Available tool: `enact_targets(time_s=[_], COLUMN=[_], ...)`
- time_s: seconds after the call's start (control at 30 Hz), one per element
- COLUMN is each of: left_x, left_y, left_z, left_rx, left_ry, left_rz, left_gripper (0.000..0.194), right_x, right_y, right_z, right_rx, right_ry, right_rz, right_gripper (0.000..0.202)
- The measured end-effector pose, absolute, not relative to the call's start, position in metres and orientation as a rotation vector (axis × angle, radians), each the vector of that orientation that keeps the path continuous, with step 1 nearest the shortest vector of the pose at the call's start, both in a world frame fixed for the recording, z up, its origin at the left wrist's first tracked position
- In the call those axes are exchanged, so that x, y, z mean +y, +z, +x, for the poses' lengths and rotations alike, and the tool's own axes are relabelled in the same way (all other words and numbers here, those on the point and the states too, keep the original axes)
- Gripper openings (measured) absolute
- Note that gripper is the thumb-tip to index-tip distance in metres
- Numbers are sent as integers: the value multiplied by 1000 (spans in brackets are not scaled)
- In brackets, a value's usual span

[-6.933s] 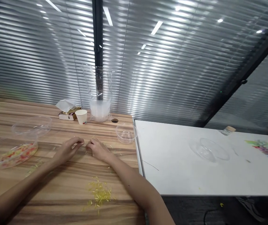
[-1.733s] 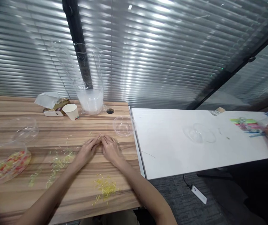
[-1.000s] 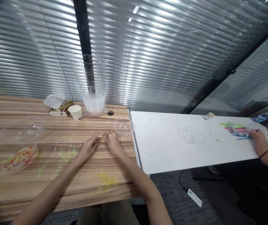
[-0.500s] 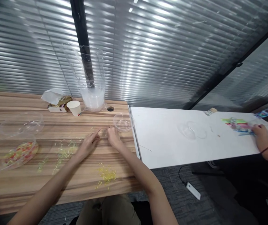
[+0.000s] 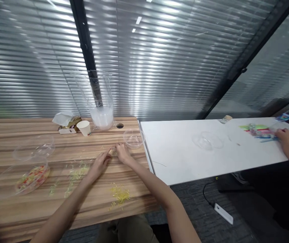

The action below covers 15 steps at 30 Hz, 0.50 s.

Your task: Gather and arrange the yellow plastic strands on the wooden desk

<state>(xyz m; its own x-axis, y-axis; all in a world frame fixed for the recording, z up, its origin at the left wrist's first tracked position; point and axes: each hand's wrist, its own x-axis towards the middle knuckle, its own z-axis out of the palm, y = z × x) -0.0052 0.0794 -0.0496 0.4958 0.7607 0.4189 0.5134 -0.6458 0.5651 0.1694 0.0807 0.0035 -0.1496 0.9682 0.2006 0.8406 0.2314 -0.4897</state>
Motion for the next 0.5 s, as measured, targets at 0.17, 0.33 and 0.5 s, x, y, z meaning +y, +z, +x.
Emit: enact_targets(time_s=[0.17,0.33,0.5], left_x=[76,74,71], left_y=[-44,-42,-38], left_z=[-6,-5,-5], left_rx=[1089,1113,1062], left_ry=[903,886,889], left_rz=[2422,2506,2603], left_gripper=[51,46,42], right_x=[51,-20,-86], right_y=[2,-15,-28], right_z=[179,199,209], right_rx=[-1854,-1503,-1238], right_ry=[392,496,622], right_rz=[-1446,-1349,-1393], right_gripper=[38,31,25])
